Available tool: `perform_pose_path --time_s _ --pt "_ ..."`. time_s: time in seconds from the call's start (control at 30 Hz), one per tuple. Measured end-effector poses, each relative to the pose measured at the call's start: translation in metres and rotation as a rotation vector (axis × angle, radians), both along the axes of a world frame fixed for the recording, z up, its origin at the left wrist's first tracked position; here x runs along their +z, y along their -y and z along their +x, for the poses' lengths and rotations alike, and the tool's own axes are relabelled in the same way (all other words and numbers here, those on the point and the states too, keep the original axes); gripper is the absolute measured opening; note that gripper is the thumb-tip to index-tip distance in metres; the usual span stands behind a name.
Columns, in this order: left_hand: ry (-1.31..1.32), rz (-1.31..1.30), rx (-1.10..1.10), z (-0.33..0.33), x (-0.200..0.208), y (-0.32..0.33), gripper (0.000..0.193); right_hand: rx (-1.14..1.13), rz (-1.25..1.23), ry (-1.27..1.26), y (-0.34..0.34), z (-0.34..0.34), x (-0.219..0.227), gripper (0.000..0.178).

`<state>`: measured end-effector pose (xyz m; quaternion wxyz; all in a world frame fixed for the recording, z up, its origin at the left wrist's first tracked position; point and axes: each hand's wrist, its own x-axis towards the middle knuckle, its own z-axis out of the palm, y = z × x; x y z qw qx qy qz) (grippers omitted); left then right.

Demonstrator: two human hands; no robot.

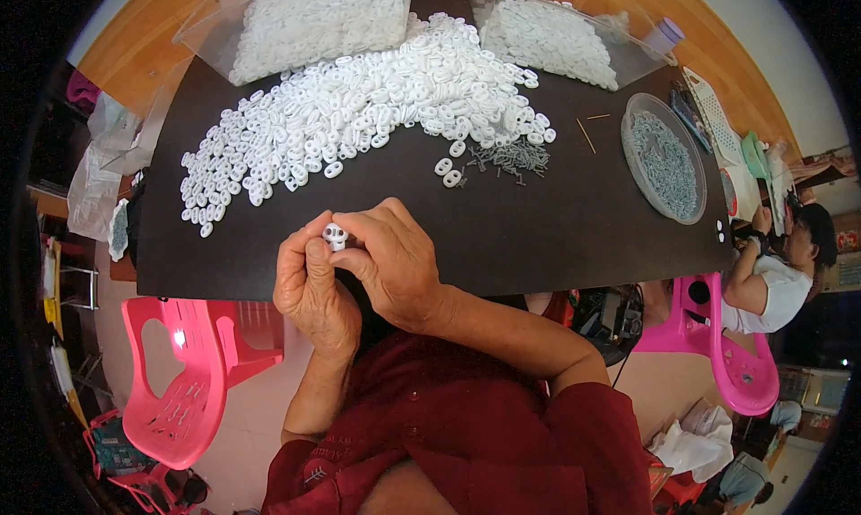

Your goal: Assembling small white plastic components by inserting metal pins into pre-drilled holes.

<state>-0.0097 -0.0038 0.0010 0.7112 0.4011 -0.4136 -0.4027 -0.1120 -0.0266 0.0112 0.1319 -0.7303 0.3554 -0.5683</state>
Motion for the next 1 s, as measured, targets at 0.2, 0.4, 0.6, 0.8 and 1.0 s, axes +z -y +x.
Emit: perform_pose_path --time_s 0.2,0.4,0.6,0.8,1.0 --pt "-0.09 -0.019 -0.039 0.0 -0.004 -0.001 0.019 0.001 -0.036 0.011 0.002 -0.001 -0.004 0.027" --pt "-0.046 -0.028 -0.017 -0.003 -0.005 -0.002 0.019 -0.007 -0.056 0.012 0.002 0.0 -0.008 0.026" --pt "0.003 -0.031 0.06 -0.008 -0.003 -0.003 0.018 -0.017 -0.123 -0.014 0.001 0.002 -0.006 0.026" --pt "0.075 -0.079 0.151 -0.012 -0.004 0.0 0.017 -0.018 -0.218 -0.059 0.004 0.003 -0.003 0.025" --pt "0.098 -0.107 0.158 -0.017 -0.001 0.004 0.016 -0.028 -0.215 -0.035 0.006 -0.001 -0.005 0.023"
